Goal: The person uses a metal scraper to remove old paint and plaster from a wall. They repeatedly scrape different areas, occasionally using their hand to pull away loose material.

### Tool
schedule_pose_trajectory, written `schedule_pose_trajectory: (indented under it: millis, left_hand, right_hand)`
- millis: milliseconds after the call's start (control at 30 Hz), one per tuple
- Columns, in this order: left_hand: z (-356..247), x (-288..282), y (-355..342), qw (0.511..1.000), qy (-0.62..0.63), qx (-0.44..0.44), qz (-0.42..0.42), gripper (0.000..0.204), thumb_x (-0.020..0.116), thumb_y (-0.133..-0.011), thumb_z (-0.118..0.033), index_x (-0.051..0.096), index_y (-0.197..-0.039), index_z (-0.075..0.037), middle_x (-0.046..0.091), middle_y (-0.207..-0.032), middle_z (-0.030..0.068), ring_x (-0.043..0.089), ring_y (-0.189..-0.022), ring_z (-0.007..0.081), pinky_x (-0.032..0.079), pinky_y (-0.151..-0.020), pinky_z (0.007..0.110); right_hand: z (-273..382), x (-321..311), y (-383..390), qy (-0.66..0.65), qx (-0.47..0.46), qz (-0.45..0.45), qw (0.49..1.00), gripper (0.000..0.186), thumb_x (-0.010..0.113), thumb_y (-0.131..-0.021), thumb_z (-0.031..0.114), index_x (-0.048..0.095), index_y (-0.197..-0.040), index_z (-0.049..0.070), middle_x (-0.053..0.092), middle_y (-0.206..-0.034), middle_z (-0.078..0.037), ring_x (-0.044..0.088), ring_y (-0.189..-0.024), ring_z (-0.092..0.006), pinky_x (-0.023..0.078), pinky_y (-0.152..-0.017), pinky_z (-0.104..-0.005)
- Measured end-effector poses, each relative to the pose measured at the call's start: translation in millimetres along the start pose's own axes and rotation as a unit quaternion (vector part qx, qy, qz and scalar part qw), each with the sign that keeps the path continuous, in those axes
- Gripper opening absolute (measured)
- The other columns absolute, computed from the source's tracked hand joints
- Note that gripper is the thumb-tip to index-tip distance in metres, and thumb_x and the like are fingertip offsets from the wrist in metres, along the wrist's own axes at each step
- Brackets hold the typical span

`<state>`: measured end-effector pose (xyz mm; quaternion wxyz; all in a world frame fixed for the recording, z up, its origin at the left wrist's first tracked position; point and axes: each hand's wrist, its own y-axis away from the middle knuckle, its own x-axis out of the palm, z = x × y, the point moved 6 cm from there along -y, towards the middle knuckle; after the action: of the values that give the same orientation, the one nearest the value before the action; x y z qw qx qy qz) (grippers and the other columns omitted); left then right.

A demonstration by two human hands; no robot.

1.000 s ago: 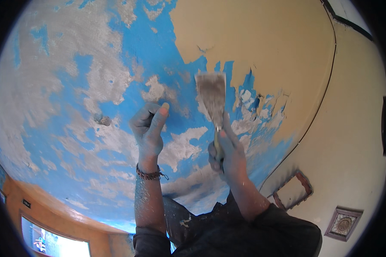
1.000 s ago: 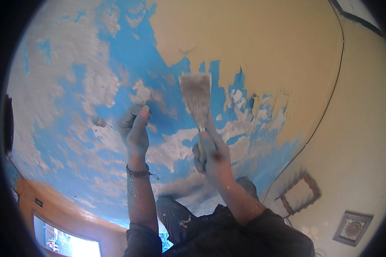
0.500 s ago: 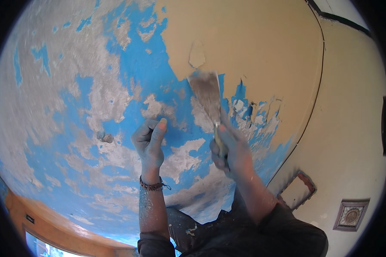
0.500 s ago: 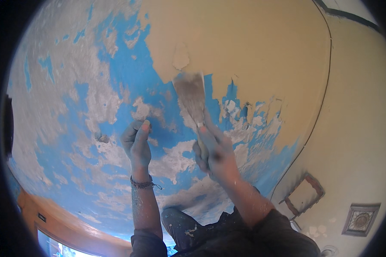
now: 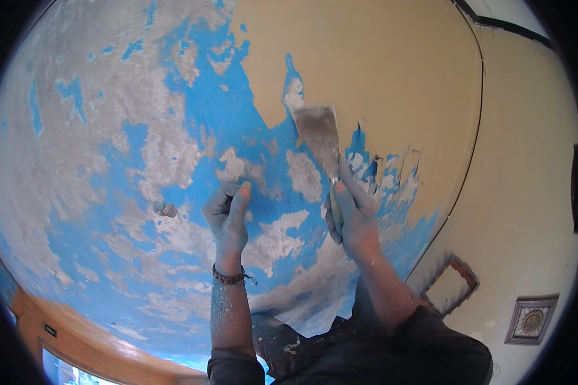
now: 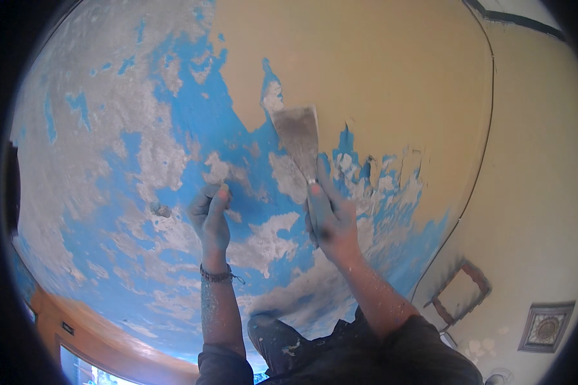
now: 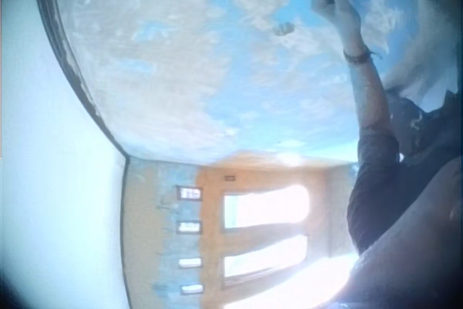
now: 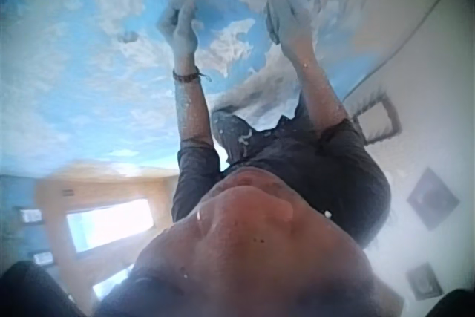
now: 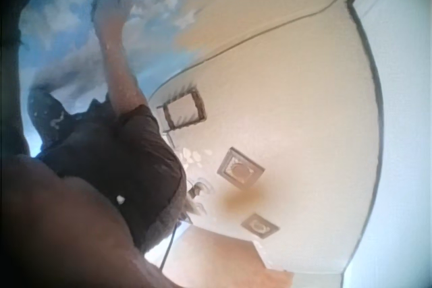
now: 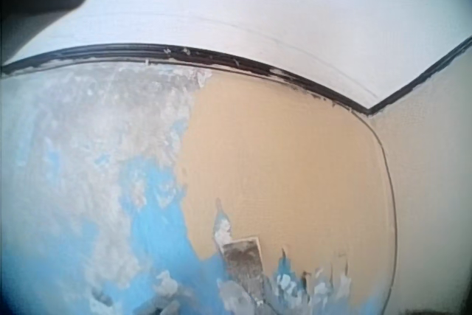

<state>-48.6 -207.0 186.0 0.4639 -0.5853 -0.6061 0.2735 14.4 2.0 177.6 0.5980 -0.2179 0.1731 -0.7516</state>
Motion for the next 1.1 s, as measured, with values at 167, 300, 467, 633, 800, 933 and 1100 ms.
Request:
schedule_pose_trajectory:
  millis: [167, 300, 467, 633, 800, 933, 1100]
  left_hand:
    - [-3, 1, 3, 0.999, -0.044, -0.019, 0.0, 0.022, 0.064, -0.087, -0.016, 0.057, -0.069, -0.006, 0.045, -0.062, -0.0051, 0.033, -0.055, 0.0035, 0.025, -0.049, 0.023]
    - [3, 5, 1, 0.999, 0.029, -0.015, -0.01, 0.02, 0.065, -0.086, -0.014, 0.057, -0.069, -0.006, 0.045, -0.062, -0.0052, 0.034, -0.057, 0.0039, 0.025, -0.05, 0.023]
    - [2, -2, 0, 0.997, 0.062, -0.042, -0.029, 0.019, 0.065, -0.085, -0.014, 0.058, -0.069, -0.006, 0.048, -0.064, -0.0043, 0.036, -0.059, 0.0049, 0.026, -0.054, 0.023]
    - [4, 2, -3, 0.997, 0.081, -0.01, -0.01, 0.017, 0.065, -0.085, -0.012, 0.06, -0.07, -0.006, 0.049, -0.065, -0.004, 0.036, -0.06, 0.005, 0.026, -0.055, 0.023]
    - [2, -3, 0, 0.997, 0.069, -0.028, -0.021, 0.017, 0.064, -0.085, -0.012, 0.059, -0.07, -0.005, 0.051, -0.065, -0.0036, 0.036, -0.06, 0.005, 0.026, -0.055, 0.023]
    - [7, -2, 0, 0.997, 0.068, -0.026, -0.033, 0.017, 0.064, -0.085, -0.012, 0.059, -0.07, -0.004, 0.05, -0.065, -0.0032, 0.036, -0.059, 0.0047, 0.026, -0.054, 0.023]
    - [4, -3, -2, 0.998, 0.037, -0.036, -0.02, 0.017, 0.065, -0.085, -0.013, 0.059, -0.072, -0.004, 0.05, -0.066, -0.0033, 0.038, -0.06, 0.0049, 0.028, -0.055, 0.023]
  right_hand:
    - [1, 6, -7, -0.018, 0.011, 0.006, 1.0, 0.052, 0.044, -0.097, 0.027, 0.027, -0.144, 0.012, 0.047, -0.064, 0.0, 0.043, -0.047, -0.0054, 0.035, -0.037, -0.0196]
    - [-51, 8, 33, -0.04, -0.04, 0.022, 0.998, 0.052, 0.045, -0.097, 0.028, 0.029, -0.144, 0.012, 0.047, -0.064, 0.001, 0.044, -0.046, -0.0052, 0.034, -0.037, -0.0182]
    - [23, 27, -4, -0.054, 0.029, 0.034, 0.998, 0.052, 0.044, -0.097, 0.026, 0.028, -0.143, 0.009, 0.046, -0.063, 0.001, 0.043, -0.045, -0.0052, 0.034, -0.037, -0.0189]
    - [-16, 28, 21, -0.022, 0.073, 0.038, 0.996, 0.053, 0.043, -0.097, 0.021, 0.022, -0.145, 0.011, 0.044, -0.063, 0.002, 0.039, -0.047, -0.0037, 0.035, -0.039, -0.0193]
    - [26, 45, 0, -0.078, 0.037, 0.083, 0.993, 0.054, 0.042, -0.097, 0.018, 0.021, -0.146, 0.013, 0.046, -0.065, 0.001, 0.041, -0.044, -0.0049, 0.036, -0.038, -0.0201]
    - [-11, 47, 15, -0.063, 0.095, 0.054, 0.992, 0.054, 0.042, -0.097, 0.019, 0.02, -0.146, 0.012, 0.047, -0.068, -0.001, 0.043, -0.042, -0.0056, 0.037, -0.036, -0.021]
    - [6, 55, 10, -0.132, 0.075, 0.114, 0.982, 0.059, 0.046, -0.097, 0.026, 0.018, -0.146, 0.009, 0.051, -0.075, -0.005, 0.048, -0.044, -0.0088, 0.038, -0.033, -0.0217]
